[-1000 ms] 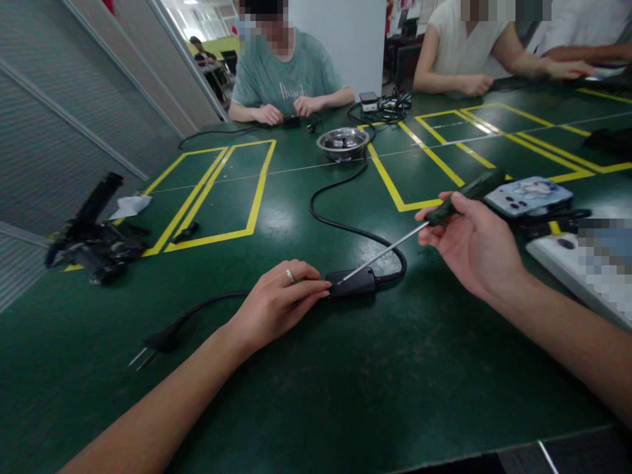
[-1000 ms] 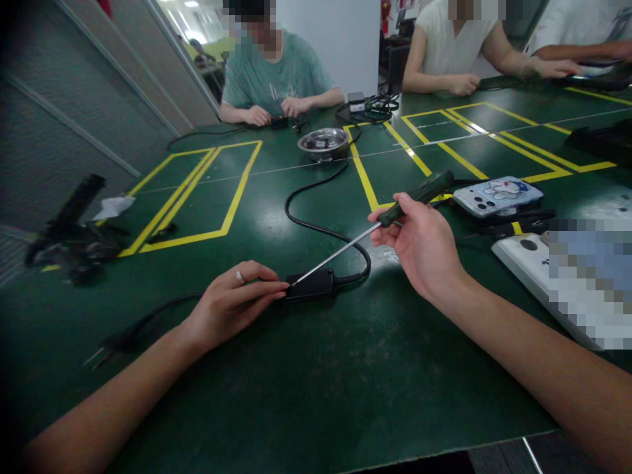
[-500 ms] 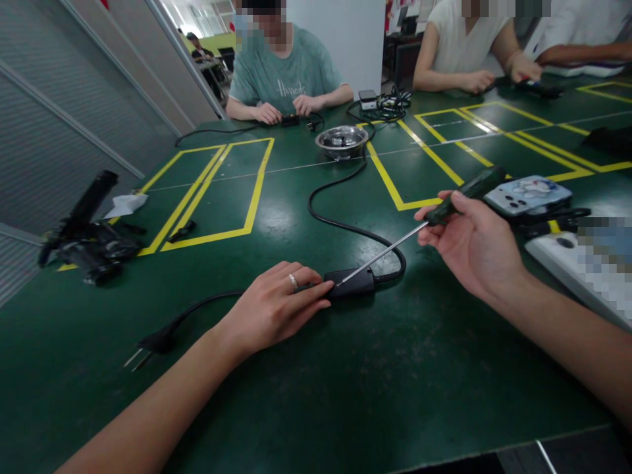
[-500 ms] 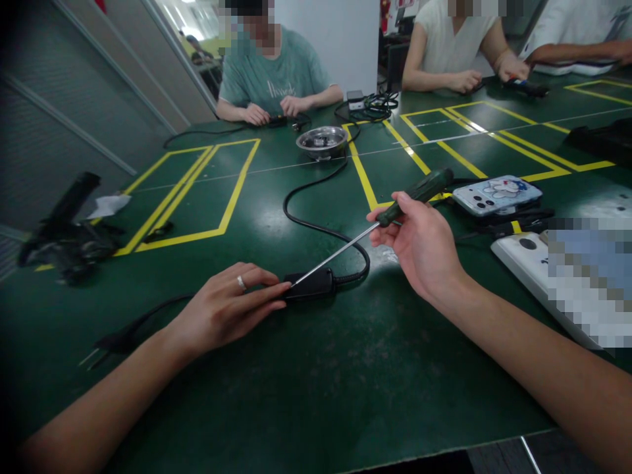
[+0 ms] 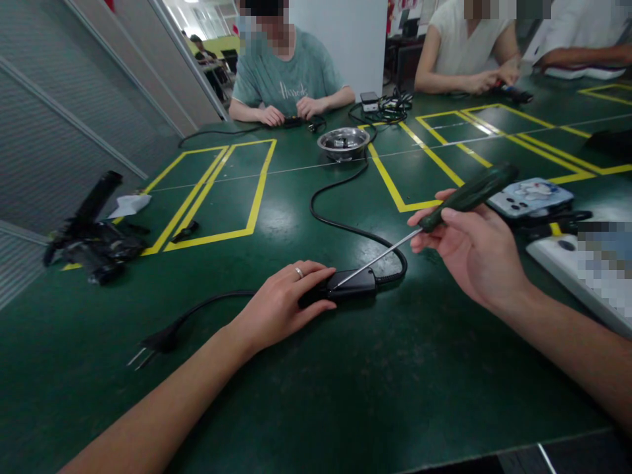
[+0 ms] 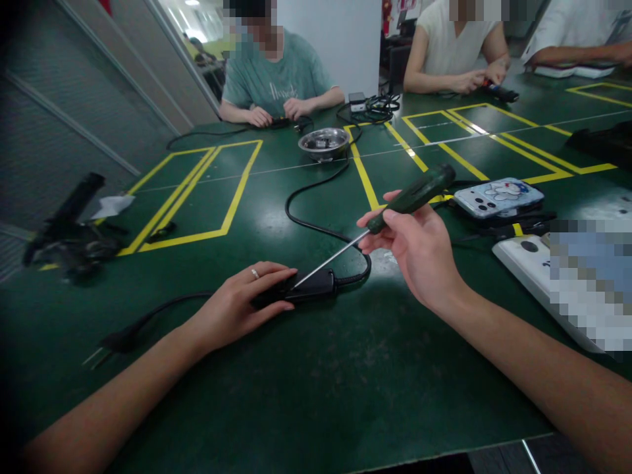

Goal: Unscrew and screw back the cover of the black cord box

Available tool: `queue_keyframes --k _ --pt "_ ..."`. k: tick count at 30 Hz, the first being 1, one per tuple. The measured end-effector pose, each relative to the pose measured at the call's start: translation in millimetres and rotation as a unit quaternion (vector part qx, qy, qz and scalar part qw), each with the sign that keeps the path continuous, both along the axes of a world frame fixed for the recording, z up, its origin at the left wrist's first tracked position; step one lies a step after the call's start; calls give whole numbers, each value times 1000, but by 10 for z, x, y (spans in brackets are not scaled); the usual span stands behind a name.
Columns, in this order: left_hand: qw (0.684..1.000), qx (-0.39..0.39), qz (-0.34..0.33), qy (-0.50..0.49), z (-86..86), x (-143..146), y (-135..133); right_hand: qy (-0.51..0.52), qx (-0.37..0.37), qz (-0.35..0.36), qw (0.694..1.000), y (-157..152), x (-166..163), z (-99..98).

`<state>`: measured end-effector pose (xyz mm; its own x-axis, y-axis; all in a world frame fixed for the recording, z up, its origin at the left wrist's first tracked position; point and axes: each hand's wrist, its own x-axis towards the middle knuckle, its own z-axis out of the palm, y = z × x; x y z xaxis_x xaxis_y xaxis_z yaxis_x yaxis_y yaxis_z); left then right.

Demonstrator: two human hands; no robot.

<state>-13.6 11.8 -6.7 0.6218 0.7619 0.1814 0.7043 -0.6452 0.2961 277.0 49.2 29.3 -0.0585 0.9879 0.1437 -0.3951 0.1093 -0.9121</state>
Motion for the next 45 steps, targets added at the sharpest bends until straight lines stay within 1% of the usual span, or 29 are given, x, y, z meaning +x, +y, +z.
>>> queue_keyframes --k 3,8,12,15,20,23,28,31,37,42,45 --pt "1000 -18 2 -11 1 9 0 -18 23 6 1000 -44 -15 14" --pt "999 -31 4 -21 3 18 4 -59 72 17 996 -56 4 -18" --pt "999 -38 5 -28 2 22 0 -92 98 -2 991 -39 15 -30" --pt "999 -42 4 -32 9 24 -2 -104 97 -24 989 -19 12 -30" --pt "999 -45 3 -27 19 27 -2 -114 67 -44 990 -5 -4 -46" --pt "999 -44 3 -26 23 25 -6 -107 75 -24 991 -13 0 -57" --pt "999 -47 6 -21 33 22 -6 -65 92 31 993 -49 34 -47" --pt "999 -45 5 -20 34 22 0 -65 99 40 992 -65 33 -33" --pt "999 -47 4 -18 24 23 0 -115 99 -4 988 -45 0 -21" --pt "998 -55 6 -22 18 23 -3 -176 116 -33 977 -32 8 4" --pt "998 -57 6 -26 16 23 -3 -206 122 -38 970 -28 18 14"
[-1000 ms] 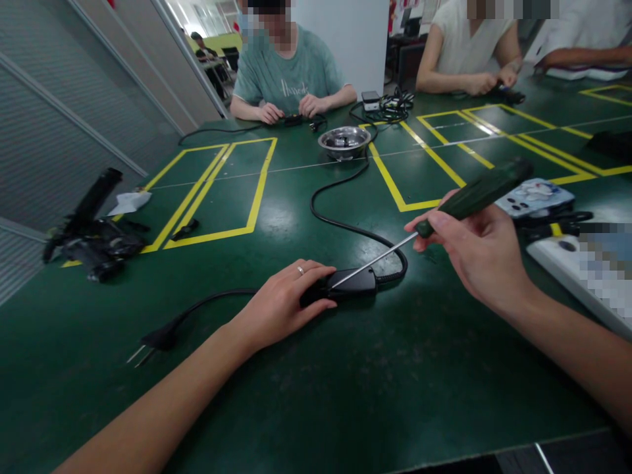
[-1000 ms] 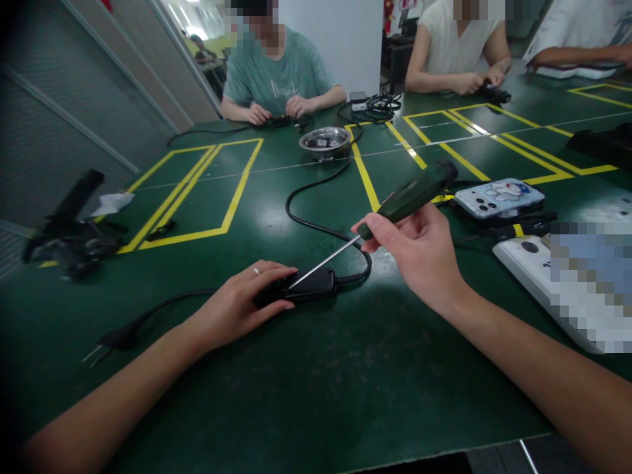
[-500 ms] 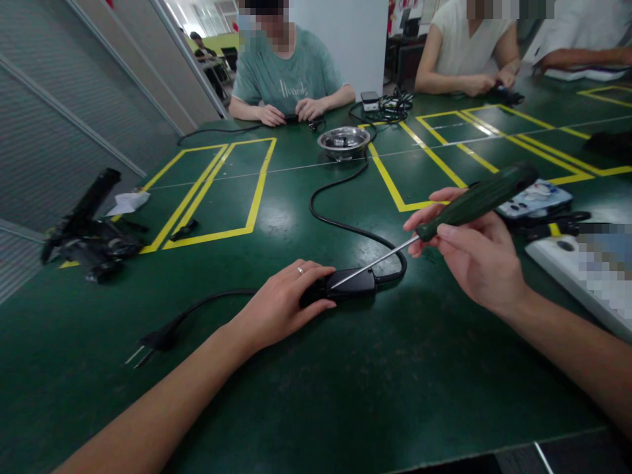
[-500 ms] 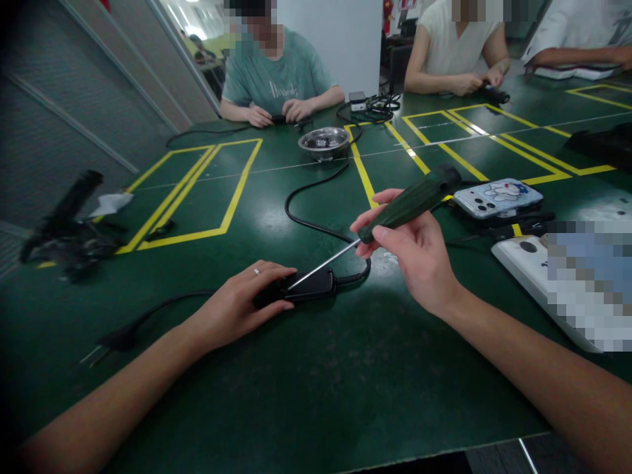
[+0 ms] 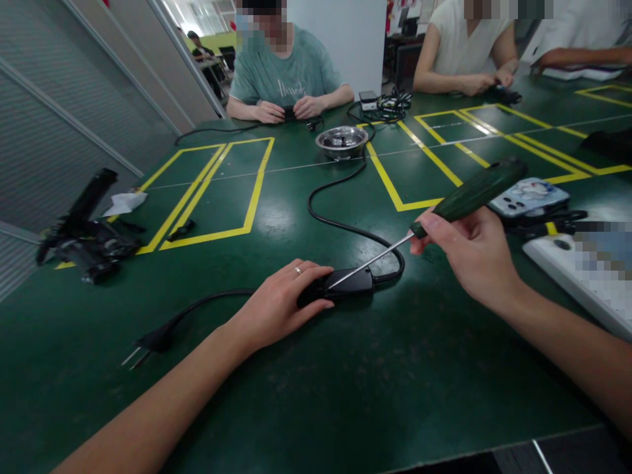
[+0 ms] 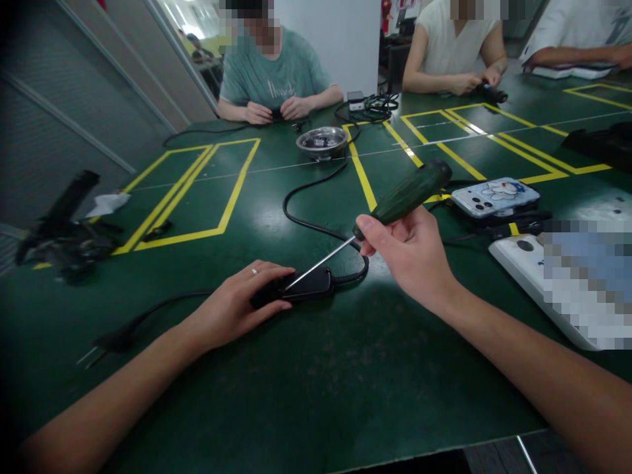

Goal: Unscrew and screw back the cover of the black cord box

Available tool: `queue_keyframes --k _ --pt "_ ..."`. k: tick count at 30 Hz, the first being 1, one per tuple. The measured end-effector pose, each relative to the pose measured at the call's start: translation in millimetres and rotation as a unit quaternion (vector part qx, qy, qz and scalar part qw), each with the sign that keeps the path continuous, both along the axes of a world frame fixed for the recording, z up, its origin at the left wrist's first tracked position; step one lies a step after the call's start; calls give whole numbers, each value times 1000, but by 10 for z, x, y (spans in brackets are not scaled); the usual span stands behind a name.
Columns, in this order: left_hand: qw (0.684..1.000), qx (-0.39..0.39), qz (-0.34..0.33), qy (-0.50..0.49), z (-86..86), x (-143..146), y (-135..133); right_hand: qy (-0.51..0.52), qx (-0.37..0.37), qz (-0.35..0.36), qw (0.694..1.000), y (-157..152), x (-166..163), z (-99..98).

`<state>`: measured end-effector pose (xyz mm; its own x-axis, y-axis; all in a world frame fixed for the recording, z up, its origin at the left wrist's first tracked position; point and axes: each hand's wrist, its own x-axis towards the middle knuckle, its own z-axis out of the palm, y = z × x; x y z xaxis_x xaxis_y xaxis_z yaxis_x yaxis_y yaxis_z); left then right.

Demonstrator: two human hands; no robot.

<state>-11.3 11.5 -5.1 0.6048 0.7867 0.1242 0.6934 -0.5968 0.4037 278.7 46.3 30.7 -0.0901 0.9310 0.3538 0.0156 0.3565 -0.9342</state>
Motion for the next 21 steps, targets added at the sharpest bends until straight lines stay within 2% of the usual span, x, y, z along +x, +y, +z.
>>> queue_keyframes --k 5,12,21 --pt "1000 5 -1 -4 -7 0 6 -16 -7 -5 1000 -2 -6 6" --pt "1000 2 -4 5 9 -2 7 108 -31 61 992 -61 -18 -14" --pt "1000 17 -4 -3 5 -3 4 115 -51 84 988 -72 13 -22"
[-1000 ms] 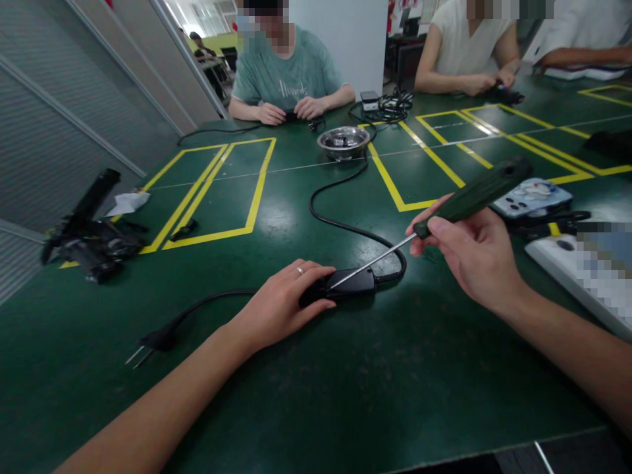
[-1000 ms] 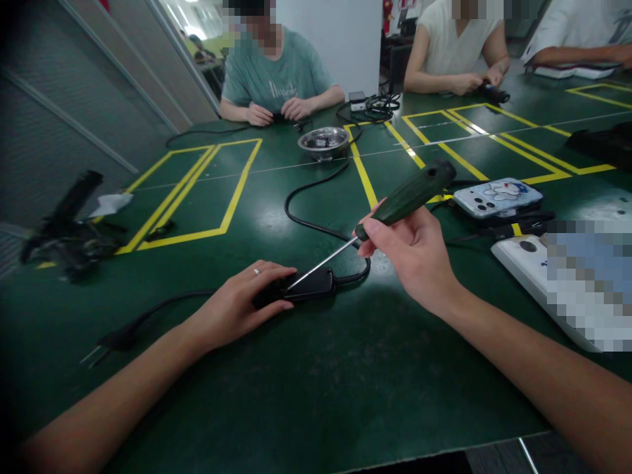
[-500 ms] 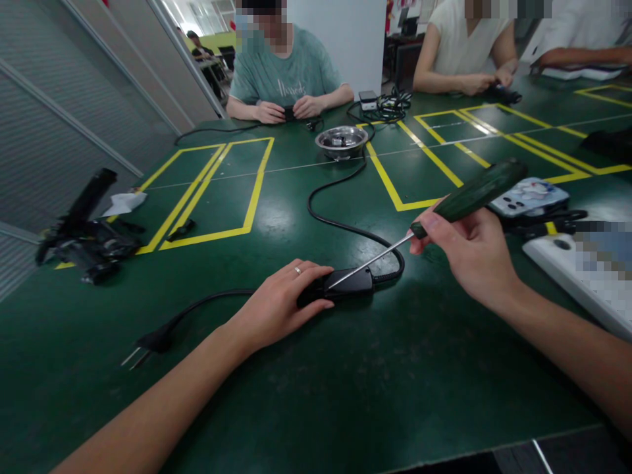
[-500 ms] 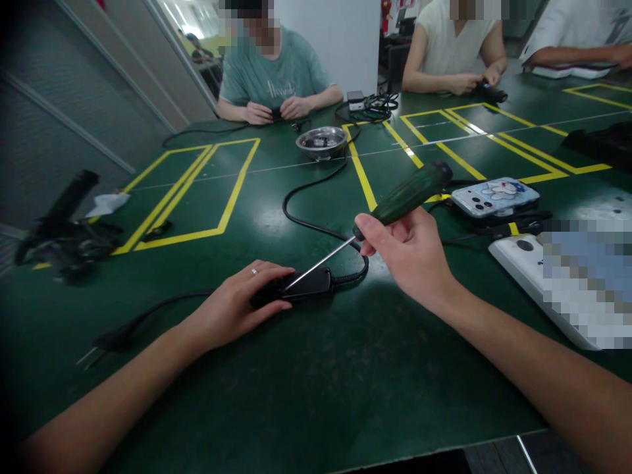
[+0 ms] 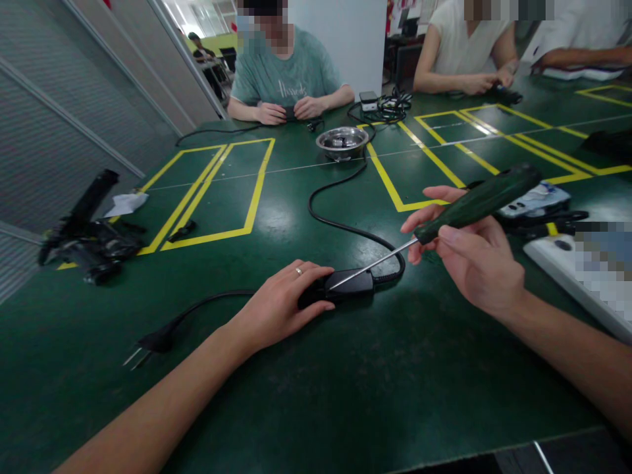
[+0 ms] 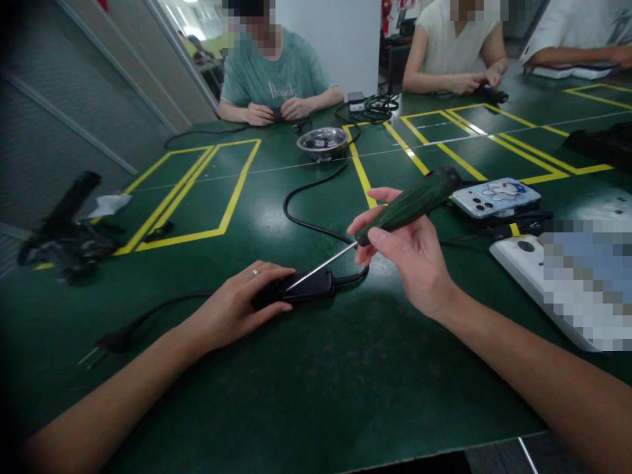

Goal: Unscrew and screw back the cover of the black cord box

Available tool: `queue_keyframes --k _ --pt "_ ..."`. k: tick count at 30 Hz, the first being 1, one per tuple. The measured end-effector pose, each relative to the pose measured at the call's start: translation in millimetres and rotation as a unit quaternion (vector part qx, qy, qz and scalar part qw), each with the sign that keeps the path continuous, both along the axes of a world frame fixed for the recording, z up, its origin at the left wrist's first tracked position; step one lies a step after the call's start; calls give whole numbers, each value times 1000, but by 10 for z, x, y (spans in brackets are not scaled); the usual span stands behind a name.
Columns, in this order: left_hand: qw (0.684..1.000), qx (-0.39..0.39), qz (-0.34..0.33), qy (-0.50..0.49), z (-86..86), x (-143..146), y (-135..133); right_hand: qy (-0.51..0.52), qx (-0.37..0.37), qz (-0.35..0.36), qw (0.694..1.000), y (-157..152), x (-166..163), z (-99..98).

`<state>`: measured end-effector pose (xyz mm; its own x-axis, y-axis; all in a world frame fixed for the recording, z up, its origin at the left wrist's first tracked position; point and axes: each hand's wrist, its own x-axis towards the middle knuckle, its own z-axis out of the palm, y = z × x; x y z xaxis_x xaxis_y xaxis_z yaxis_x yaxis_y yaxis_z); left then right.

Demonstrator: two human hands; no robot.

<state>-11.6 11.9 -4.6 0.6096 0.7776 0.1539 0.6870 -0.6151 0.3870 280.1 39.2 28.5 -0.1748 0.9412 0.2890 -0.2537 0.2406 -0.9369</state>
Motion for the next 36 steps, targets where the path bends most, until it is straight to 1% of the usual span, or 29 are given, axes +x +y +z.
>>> queue_keyframes --k 6,10,14,16,18,20,23,26,28,33,36 --pt "1000 -9 0 1 0 2 4 2 2 10 1000 -1 -1 -11" --pt "1000 -12 4 4 8 3 -2 -14 11 -38 999 16 -42 -6" --pt "1000 -16 2 8 17 -1 0 -73 23 -85 993 61 -47 4" --pt "1000 -17 1 8 17 -3 1 -89 26 -95 991 78 -38 -1" --pt "1000 -18 3 10 15 -4 0 -66 14 -82 994 79 -34 -11" --pt "1000 -20 5 14 14 -5 -3 -4 -9 -50 999 65 -36 -21" --pt "1000 -22 8 20 20 -4 -5 85 -35 -12 996 36 -35 -32" --pt "999 -26 9 21 33 4 -4 100 -41 4 994 33 -20 -44" --pt "999 -28 10 18 38 14 -7 87 -36 -10 995 48 -15 -54" --pt "999 -35 25 -4 35 54 -27 6 -6 -84 996 84 -53 -68" --pt "999 -41 27 -8 43 80 -36 -16 -1 -92 996 89 -75 -68"
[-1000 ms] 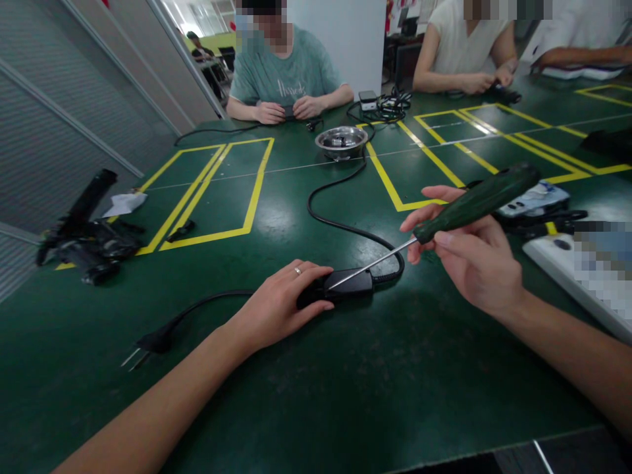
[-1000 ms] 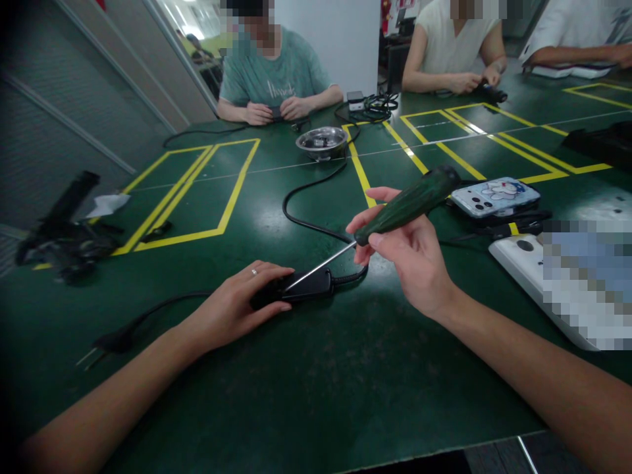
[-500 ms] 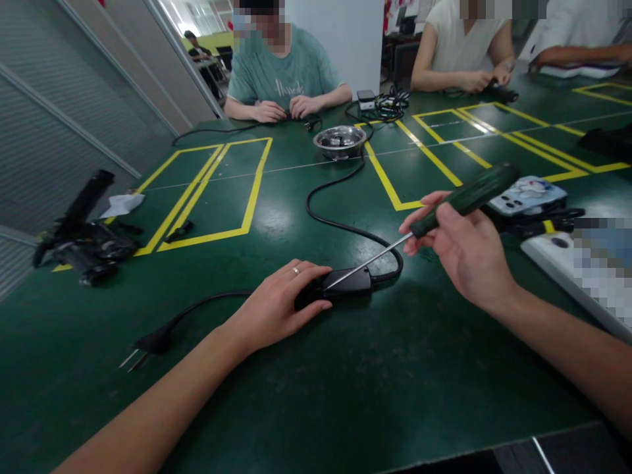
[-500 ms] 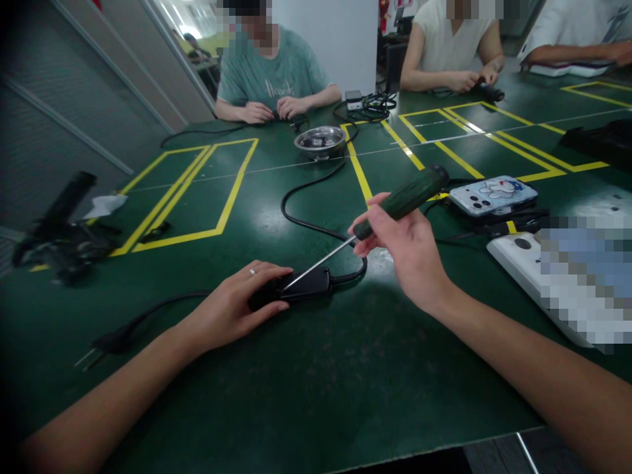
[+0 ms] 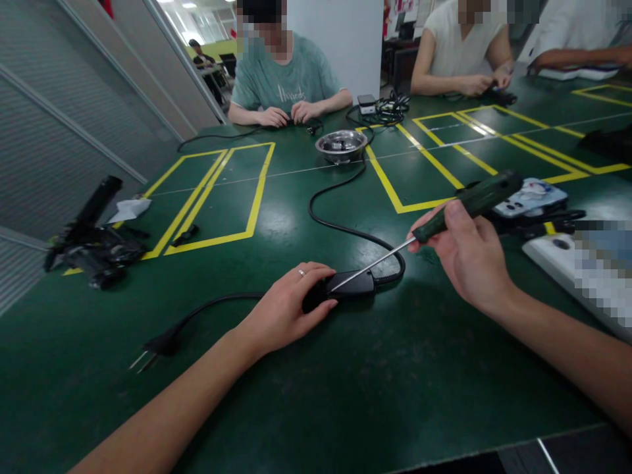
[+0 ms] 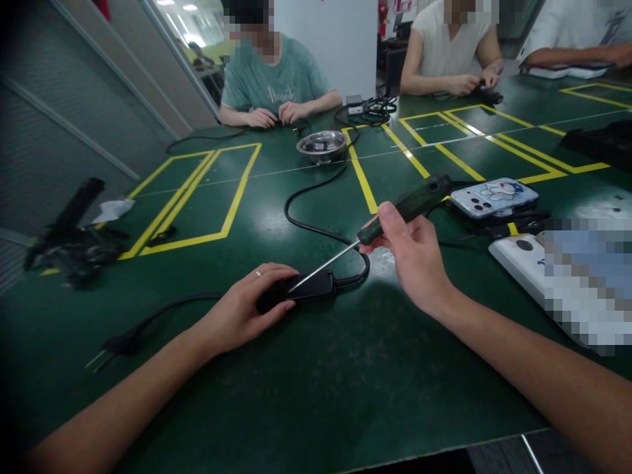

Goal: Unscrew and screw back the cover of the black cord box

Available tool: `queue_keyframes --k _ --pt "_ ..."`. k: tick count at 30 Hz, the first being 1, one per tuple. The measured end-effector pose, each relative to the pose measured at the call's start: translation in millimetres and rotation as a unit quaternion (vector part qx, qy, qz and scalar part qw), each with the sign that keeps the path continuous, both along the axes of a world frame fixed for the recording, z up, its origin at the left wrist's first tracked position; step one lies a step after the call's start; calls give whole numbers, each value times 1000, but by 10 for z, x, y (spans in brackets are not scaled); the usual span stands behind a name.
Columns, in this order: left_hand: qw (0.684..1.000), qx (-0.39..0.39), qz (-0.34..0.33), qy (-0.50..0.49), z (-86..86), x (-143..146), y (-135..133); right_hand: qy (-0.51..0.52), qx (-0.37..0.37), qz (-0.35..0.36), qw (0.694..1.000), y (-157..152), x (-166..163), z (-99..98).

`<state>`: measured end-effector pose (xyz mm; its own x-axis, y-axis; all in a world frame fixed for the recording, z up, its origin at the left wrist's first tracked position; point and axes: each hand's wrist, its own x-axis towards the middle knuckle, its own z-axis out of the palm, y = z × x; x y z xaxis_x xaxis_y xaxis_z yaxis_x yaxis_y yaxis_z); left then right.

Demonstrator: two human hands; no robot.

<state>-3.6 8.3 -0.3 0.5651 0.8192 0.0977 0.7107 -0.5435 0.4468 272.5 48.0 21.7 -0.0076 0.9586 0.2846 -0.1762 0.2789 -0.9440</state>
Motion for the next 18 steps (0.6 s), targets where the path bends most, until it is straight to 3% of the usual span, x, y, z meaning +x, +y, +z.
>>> queue_keyframes --k 11,14,18 --pt "1000 4 -2 17 -4 107 38 51 -27 87 995 -35 51 -50" --pt "1000 -6 4 20 20 123 43 32 -19 74 997 -36 52 -43" --pt "1000 -6 11 6 5 127 59 -61 9 -4 998 -26 40 9"
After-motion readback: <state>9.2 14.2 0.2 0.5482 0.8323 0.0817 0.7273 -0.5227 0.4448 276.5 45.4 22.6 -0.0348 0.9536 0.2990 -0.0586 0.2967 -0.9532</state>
